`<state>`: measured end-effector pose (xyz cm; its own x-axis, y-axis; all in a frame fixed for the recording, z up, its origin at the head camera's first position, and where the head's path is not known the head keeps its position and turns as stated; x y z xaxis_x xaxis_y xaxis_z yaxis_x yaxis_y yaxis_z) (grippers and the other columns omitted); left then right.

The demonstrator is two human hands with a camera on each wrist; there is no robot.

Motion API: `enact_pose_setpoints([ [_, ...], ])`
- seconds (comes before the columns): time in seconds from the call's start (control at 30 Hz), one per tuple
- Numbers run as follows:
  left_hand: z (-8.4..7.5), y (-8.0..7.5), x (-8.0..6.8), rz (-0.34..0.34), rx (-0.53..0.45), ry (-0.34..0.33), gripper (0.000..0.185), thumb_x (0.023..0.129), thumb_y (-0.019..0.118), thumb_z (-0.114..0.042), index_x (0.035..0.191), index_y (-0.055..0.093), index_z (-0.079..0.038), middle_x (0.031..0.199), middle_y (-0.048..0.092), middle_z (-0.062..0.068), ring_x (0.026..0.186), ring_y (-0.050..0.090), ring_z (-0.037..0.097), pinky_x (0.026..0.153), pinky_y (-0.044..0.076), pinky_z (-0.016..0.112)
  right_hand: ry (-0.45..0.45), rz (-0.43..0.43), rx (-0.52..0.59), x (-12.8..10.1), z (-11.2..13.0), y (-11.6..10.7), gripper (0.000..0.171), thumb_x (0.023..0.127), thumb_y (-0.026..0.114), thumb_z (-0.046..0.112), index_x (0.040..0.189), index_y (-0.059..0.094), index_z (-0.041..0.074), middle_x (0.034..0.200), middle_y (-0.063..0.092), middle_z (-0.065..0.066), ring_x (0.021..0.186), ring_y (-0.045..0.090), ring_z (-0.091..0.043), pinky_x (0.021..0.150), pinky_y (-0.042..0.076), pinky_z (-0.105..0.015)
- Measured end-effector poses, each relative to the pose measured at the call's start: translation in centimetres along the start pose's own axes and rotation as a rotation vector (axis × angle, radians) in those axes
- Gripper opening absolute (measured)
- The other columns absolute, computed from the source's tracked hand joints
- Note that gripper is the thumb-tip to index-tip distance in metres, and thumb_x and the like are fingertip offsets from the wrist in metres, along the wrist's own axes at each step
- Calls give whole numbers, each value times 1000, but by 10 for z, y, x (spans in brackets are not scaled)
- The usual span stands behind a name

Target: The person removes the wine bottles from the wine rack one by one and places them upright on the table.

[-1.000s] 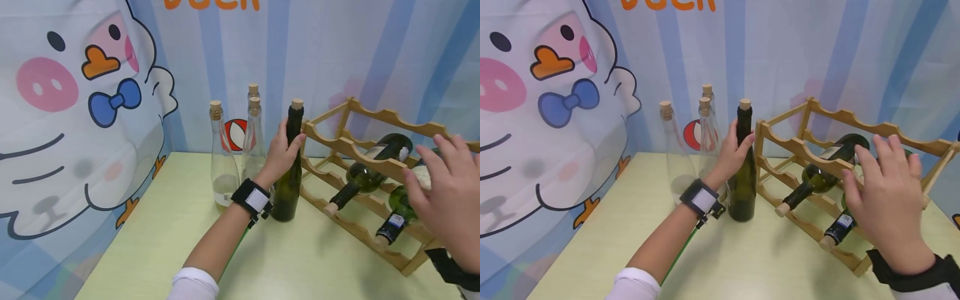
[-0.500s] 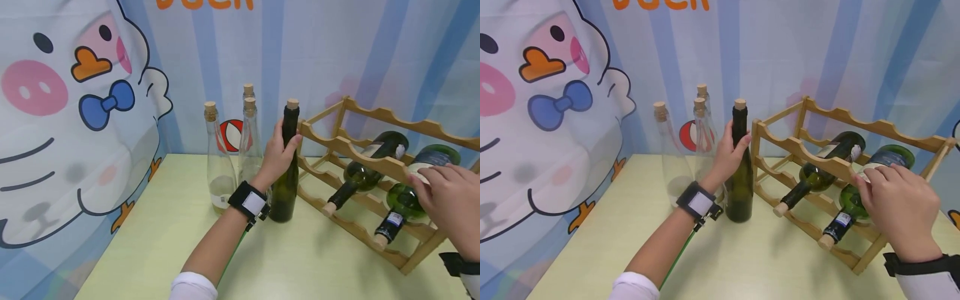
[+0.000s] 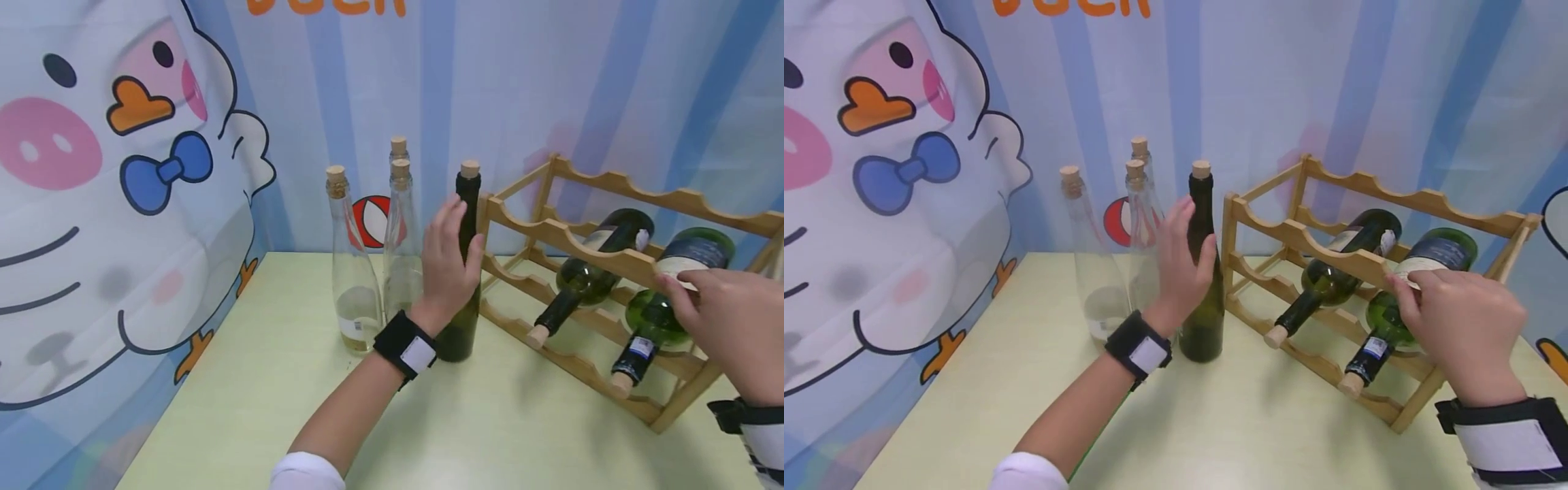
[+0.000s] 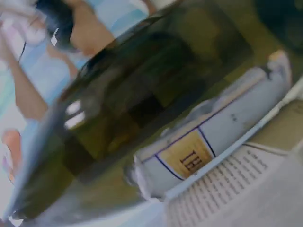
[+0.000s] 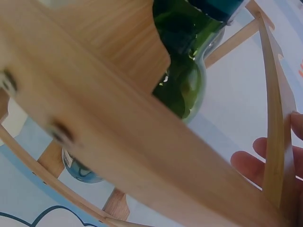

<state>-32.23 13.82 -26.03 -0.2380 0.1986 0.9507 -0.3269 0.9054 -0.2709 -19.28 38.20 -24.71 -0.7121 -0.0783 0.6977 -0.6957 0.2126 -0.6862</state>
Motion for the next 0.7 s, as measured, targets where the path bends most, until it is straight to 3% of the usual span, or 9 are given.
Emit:
enact_pose_setpoints([
  [0.07, -16, 1, -9, -77, 121, 242, 32, 87, 44, -5, 118, 38, 0, 120, 46, 17, 108, 48, 25, 92, 40, 30, 6, 19, -20, 0, 1, 0, 51, 91, 44, 28, 52, 50, -4, 41, 41, -10, 37, 36, -19, 37, 28, -30],
  [0.1, -23, 5, -13, -69, 162, 343, 29, 86, 43, -3, 115, 41, -2, 117, 50, 15, 106, 50, 23, 92, 40, 28, 10, 26, -32, 0, 2, -1, 52, 91, 44, 29, 49, 47, -1, 40, 38, -7, 36, 34, -18, 37, 25, -28],
  [0.17, -32, 19, -23, 39, 233, 484, 27, 89, 40, -4, 116, 43, -6, 115, 52, 9, 105, 51, 18, 94, 39, 24, 28, 37, -32, 0, 2, -1, 51, 90, 46, 28, 48, 45, 0, 39, 35, -5, 36, 32, -17, 37, 22, -26],
  [0.23, -36, 36, -32, 206, 290, 553, 30, 91, 39, -5, 121, 44, -10, 118, 53, 4, 109, 50, 15, 97, 36, 22, 33, 26, -45, 0, 1, -2, 56, 92, 40, 35, 49, 46, -1, 38, 32, -3, 35, 30, -16, 36, 20, -25],
  [0.33, -33, 64, -47, 461, 364, 566, 38, 94, 40, -9, 131, 39, -17, 128, 48, 3, 119, 43, 15, 103, 30, 24, 34, -5, -61, 0, 0, -3, 74, 93, 20, 49, 53, 51, -4, 36, 28, -2, 33, 26, -16, 35, 17, -25],
  [0.43, -29, 85, -58, 618, 398, 538, 48, 93, 42, -10, 137, 31, -25, 138, 38, 4, 127, 35, 16, 105, 27, 26, 21, -62, -85, -1, -1, -3, 85, 89, 1, 55, 51, 50, -3, 35, 26, -2, 31, 22, -15, 36, 13, -25],
  [0.53, -30, 99, -65, 682, 387, 531, 51, 93, 44, -11, 137, 30, -31, 141, 34, 4, 128, 34, 16, 103, 30, 28, 23, -99, -102, -3, -1, -4, 89, 89, 0, 55, 57, 55, -6, 34, 28, -4, 31, 21, -16, 36, 13, -25],
  [0.7, -37, 105, -66, 712, 348, 533, 41, 93, 44, -15, 130, 42, -34, 139, 38, -1, 126, 36, 14, 100, 34, 27, 20, -131, -125, -3, -1, -5, 87, 90, 2, 55, 61, 57, -6, 34, 29, -5, 30, 21, -16, 36, 12, -25],
])
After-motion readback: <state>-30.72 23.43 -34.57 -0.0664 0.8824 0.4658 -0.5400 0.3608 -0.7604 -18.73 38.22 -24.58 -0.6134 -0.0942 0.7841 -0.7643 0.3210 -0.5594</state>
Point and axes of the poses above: each hand's wrist, its own x-axis towards the middle knuckle, its own y-axis out of the palm, z = x × y, the point moved 4 cm from there along x, towards the middle knuckle
